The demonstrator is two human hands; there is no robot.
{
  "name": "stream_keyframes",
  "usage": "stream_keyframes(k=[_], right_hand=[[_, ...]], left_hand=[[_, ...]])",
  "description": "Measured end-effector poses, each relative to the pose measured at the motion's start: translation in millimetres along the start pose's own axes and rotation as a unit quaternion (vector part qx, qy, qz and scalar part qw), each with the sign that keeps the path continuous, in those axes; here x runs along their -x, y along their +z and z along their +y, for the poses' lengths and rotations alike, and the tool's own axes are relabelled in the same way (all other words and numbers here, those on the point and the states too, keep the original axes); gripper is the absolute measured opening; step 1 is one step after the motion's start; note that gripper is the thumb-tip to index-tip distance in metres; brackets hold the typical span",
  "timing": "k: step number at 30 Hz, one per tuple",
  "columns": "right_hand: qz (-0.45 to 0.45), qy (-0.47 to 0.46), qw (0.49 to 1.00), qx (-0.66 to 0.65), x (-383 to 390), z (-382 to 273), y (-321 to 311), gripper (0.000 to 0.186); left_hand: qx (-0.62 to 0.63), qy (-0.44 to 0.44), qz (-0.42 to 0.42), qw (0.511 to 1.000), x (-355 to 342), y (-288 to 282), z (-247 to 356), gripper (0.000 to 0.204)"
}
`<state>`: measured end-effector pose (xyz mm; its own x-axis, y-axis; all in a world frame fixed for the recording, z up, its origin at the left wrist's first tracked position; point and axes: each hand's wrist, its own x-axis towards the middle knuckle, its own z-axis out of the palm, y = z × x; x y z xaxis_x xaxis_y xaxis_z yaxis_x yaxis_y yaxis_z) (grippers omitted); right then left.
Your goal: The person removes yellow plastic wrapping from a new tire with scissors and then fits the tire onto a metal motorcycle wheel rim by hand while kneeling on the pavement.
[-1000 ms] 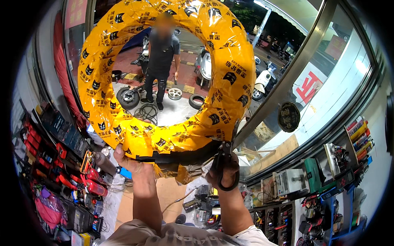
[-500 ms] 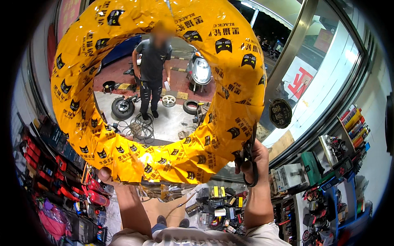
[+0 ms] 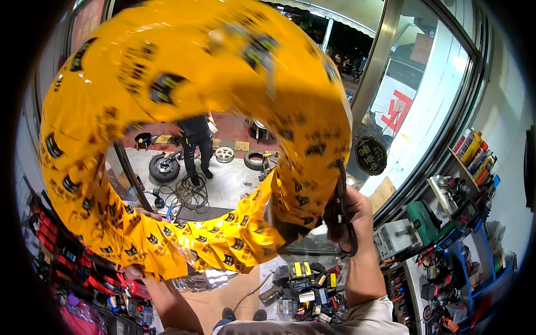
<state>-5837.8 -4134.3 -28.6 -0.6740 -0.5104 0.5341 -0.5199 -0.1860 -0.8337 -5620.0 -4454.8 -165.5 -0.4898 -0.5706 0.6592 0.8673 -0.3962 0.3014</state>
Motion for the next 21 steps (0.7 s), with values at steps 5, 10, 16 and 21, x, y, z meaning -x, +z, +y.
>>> stream_keyframes(k=[5,10,16,21], right_hand=[[-0.030,-0.092,0.982,0.165,-6.5,-6.2,-39.0,0.059],[-0.080,-0.178,0.935,0.297,-20.6,-30.8,-45.2,0.070],[-0.168,-0.197,0.884,0.388,-26.9,-26.1,-54.1,0.058],[-0.242,-0.248,0.834,0.430,-28.1,7.4,-17.4,0.061]], left_hand=[[-0.039,-0.022,-0.005,0.999,4.2,-3.5,9.6,0.112],[-0.142,-0.046,-0.022,0.989,-0.5,1.8,41.7,0.116],[-0.284,-0.142,-0.065,0.946,-18.1,4.3,47.6,0.121],[-0.399,-0.265,-0.118,0.870,-44.2,1.0,63.0,0.119]])
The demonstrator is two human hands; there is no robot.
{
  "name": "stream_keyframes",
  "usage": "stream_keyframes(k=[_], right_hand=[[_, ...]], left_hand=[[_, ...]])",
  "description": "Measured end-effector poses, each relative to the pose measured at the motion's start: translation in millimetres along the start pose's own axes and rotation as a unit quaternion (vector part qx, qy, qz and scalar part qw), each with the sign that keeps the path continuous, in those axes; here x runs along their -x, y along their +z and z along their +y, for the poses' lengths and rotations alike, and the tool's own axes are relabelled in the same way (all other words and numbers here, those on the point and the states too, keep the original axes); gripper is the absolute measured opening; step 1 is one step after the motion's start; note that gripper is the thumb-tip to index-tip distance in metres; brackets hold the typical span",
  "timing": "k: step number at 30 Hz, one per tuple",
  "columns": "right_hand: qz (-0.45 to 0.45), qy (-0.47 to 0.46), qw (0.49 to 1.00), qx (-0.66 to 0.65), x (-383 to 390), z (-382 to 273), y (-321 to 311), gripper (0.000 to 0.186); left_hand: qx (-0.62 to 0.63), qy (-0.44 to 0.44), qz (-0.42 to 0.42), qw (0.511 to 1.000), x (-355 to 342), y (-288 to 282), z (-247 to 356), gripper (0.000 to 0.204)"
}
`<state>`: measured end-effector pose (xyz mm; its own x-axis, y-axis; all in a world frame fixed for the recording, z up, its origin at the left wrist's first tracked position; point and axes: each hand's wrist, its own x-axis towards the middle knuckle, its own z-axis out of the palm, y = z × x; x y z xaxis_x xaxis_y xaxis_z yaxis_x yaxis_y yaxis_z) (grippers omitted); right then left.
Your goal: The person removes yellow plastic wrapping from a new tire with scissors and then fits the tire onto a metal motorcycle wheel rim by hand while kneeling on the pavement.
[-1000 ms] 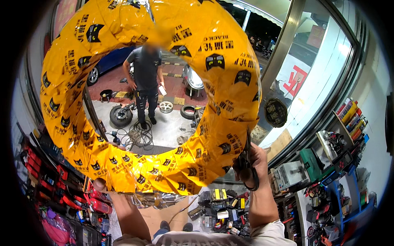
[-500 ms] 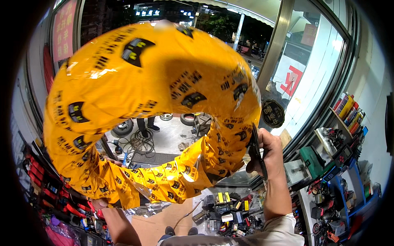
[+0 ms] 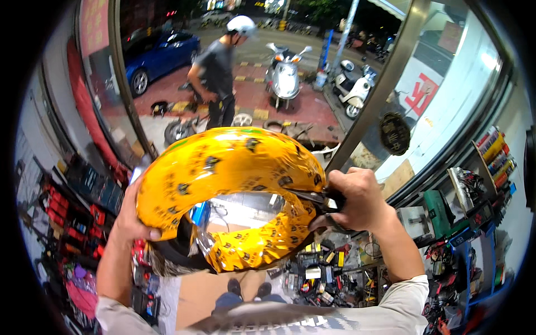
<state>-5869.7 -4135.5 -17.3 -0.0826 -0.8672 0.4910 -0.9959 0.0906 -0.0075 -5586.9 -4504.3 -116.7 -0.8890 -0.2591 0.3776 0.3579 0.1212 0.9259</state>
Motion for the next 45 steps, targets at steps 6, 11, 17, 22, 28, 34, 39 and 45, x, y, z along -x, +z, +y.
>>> stream_keyframes(k=[6,11,17,22,28,34,39,45], right_hand=[[-0.098,0.069,0.976,-0.180,42.3,-7.4,185.8,0.067],[-0.164,0.125,0.931,-0.302,116.1,-79.9,320.0,0.062],[-0.282,0.220,0.862,-0.359,145.4,-122.5,384.6,0.067],[-0.284,0.159,0.885,-0.333,119.7,-94.7,395.3,0.065],[-0.376,0.009,0.893,-0.248,74.2,-63.7,388.0,0.069],[-0.391,0.018,0.876,-0.283,62.5,-64.2,394.9,0.071],[-0.391,0.033,0.864,-0.314,60.5,-63.3,398.0,0.072],[-0.382,-0.059,0.884,-0.262,22.4,-82.1,392.5,0.066]], left_hand=[[-0.112,-0.282,-0.151,0.941,-21.4,0.4,-65.9,0.102],[-0.172,-0.477,-0.277,0.816,27.9,-4.3,-159.0,0.086],[-0.018,-0.584,-0.254,0.770,84.3,-6.2,-255.0,0.077],[0.009,-0.583,-0.228,0.779,69.6,19.3,-291.4,0.066],[-0.173,-0.575,-0.273,0.752,65.0,17.4,-323.2,0.063],[-0.219,-0.591,-0.266,0.729,49.7,22.2,-319.1,0.066],[-0.233,-0.571,-0.286,0.733,53.8,17.3,-331.0,0.068],[-0.282,-0.537,-0.345,0.717,20.2,47.8,-322.5,0.075]])
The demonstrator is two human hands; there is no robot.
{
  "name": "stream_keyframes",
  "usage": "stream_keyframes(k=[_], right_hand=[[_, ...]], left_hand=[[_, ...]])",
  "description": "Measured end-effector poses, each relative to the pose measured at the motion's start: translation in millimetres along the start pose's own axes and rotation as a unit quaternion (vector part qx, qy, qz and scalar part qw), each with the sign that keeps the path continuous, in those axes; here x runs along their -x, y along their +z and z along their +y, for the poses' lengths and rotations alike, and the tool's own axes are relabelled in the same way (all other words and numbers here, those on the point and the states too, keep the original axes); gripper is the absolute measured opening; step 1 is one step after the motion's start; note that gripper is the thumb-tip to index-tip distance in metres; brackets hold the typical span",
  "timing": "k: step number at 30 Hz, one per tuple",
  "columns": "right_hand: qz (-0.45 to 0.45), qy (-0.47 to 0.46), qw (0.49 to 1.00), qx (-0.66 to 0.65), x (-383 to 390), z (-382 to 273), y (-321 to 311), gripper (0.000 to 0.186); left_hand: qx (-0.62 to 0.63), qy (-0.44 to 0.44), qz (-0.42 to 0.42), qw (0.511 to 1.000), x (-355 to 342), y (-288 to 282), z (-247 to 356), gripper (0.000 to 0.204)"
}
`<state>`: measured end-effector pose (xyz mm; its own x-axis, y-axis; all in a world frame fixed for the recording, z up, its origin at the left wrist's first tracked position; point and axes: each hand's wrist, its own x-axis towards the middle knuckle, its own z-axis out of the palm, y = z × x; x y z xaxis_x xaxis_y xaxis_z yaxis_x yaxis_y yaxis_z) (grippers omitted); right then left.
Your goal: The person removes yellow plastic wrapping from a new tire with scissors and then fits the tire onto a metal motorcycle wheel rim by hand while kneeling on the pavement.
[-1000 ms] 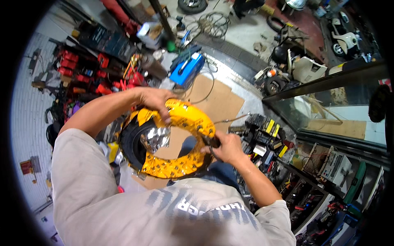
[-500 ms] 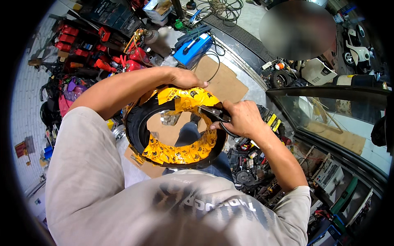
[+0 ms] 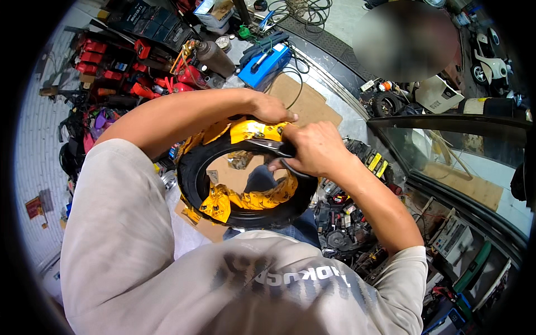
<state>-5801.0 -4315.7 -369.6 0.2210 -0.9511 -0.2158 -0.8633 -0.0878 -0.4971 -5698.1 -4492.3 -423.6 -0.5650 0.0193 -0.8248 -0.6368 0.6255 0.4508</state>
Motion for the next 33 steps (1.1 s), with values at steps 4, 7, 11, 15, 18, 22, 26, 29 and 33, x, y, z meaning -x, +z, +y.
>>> stream_keyframes(k=[4,7,11,15,18,22,26,29,33], right_hand=[[0.055,-0.132,0.989,0.040,-5.3,-31.6,11.0,0.061],[0.113,-0.064,0.988,-0.081,50.2,-32.1,12.1,0.063],[0.217,0.373,0.823,-0.369,195.3,18.8,98.7,0.048],[0.397,0.621,0.573,-0.359,344.9,49.3,288.0,0.019],[0.369,0.745,0.459,-0.314,396.6,44.5,400.6,0.032],[0.499,0.738,0.028,-0.454,415.0,41.0,463.3,0.029],[0.646,0.603,-0.152,-0.443,479.7,100.2,578.1,0.030],[0.571,0.723,-0.064,-0.383,565.8,137.4,621.4,0.035],[0.574,0.789,0.112,-0.190,675.8,168.8,607.6,0.037]], left_hand=[[-0.035,0.029,-0.035,0.998,-25.0,-6.3,25.8,0.083],[-0.037,0.006,-0.036,0.999,-27.1,-11.3,44.9,0.087],[-0.074,0.000,0.050,0.996,-41.8,-18.3,40.1,0.095],[0.001,0.000,0.013,1.000,-53.9,-18.9,69.6,0.076],[0.094,0.013,-0.040,0.995,-46.5,-15.5,70.9,0.083],[-0.083,0.014,-0.010,0.996,-43.1,-20.0,150.9,0.093],[-0.224,0.072,0.032,0.971,-53.2,-27.7,168.0,0.082],[-0.273,0.010,0.024,0.962,-56.7,-30.2,207.9,0.088],[-0.251,-0.034,-0.005,0.967,-83.5,-39.6,212.8,0.094]])
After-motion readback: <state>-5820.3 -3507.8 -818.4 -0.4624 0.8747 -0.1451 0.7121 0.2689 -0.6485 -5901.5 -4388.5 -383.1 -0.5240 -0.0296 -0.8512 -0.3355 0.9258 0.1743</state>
